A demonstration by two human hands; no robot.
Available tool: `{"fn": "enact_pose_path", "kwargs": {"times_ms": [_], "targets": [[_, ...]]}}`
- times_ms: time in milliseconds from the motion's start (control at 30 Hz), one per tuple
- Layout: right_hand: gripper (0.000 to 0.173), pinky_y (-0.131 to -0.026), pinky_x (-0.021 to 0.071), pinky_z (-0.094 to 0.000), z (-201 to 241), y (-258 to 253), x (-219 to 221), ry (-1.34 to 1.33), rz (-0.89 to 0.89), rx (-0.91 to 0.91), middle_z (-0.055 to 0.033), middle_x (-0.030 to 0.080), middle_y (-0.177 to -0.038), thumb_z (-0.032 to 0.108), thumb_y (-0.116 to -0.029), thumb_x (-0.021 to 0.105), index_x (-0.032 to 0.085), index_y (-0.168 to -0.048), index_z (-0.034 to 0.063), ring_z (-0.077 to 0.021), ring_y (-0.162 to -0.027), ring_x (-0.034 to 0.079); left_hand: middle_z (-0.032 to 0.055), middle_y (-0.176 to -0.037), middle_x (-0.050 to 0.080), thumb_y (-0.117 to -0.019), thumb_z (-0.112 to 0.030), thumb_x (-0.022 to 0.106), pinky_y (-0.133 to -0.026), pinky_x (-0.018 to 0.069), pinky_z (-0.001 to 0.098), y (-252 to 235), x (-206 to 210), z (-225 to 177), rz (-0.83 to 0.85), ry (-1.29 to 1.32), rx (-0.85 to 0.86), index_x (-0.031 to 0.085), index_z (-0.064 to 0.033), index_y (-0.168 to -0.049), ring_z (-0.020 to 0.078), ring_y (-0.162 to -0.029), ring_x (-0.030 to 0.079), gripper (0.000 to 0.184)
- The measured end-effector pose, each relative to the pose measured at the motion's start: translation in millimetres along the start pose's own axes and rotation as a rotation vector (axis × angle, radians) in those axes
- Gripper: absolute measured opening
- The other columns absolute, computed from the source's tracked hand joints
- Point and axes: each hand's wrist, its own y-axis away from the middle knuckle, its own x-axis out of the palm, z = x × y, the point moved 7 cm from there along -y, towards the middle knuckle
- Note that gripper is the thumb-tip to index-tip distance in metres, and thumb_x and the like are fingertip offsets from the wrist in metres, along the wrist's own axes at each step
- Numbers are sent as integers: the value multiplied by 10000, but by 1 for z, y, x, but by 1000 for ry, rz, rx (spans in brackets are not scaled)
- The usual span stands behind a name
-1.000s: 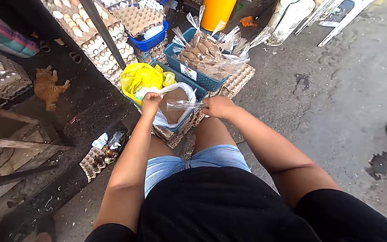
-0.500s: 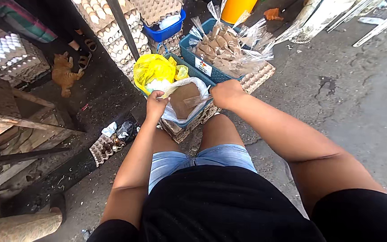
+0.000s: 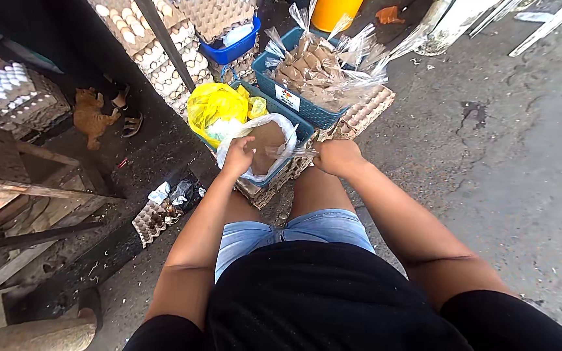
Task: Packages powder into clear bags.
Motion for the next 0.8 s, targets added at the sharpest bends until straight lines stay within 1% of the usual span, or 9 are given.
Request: {"fn": "enact_pose_path", "kwargs": {"times_ms": [133,167,233,300,467,567,667,733,800], "targets": [[304,-801,513,-647,18,8,2,42,-50,-48,-242,688,-1123,245,-989,606,678,-1189,27,-458,-1031,672,210,-1512,489,-992,-82,642,-1184,357,526,-13,28,-16,192,-281,137,615,-145,-1419,369,-1434,431,433],[311,-829,506,-642,22,10,-2,50,-51,-54,-245,686,-1140,233,-991,605,673,-1206,19,-454,-1052,667,206,-1514,489,-989,-103,652,-1187,349,530,-16,34,-18,212,-334,159,663,-144,-1363,371,-1439,423,376],[294,-848,502,-630,25,14,-9,56,-77,-66,-243,693,-1119,212,-986,611,676,-1182,3,-448,-1056,668,182,-1458,551,-978,-124,666,-1177,363,514,-20,41,-22,206,-395,198,758,-82,-1137,355,-1401,468,189],[293,-846,506,-622,27,18,-14,65,-86,-66,-243,690,-1116,209,-981,621,671,-1178,-3,-447,-1051,667,174,-1405,584,-962,-135,694,-1158,382,512,-22,42,-25,197,-420,208,750,-34,-1023,352,-1358,501,131],[292,-863,505,-599,30,21,-19,103,-90,-71,-235,686,-1124,213,-989,623,664,-1178,-6,-432,-1054,667,178,-1445,561,-1004,-100,620,-1179,356,494,-17,42,-28,201,-411,207,761,-43,-1087,349,-1386,480,173],[289,-845,506,-600,25,21,-16,63,-94,-60,-231,695,-1108,214,-983,618,674,-1175,5,-429,-1038,675,170,-1457,553,-1004,-113,626,-1184,351,484,-16,35,-27,187,-377,191,763,-46,-1087,338,-1388,479,173],[272,-752,522,-645,7,22,-3,-108,-82,-26,-221,698,-1037,276,-991,611,682,-1095,35,-442,-981,684,199,-1409,582,-992,-127,661,-1158,386,466,-16,15,-34,157,-239,202,753,4,-1045,326,-1359,511,167],[268,-759,513,-656,-5,22,13,-259,-70,-5,-217,698,-1004,298,-1002,611,678,-1061,46,-439,-976,681,194,-1368,616,-981,-125,682,-1123,428,438,-19,-4,-41,142,-125,197,747,23,-1026,281,-1330,546,168],[252,-738,502,-641,-7,19,34,-428,-78,-48,-209,673,-906,279,-1004,600,652,-1001,32,-423,-902,669,185,-1342,632,-976,-112,687,-1088,463,410,-21,-20,-49,130,-32,191,733,37,-1019,241,-1298,575,162]]}}
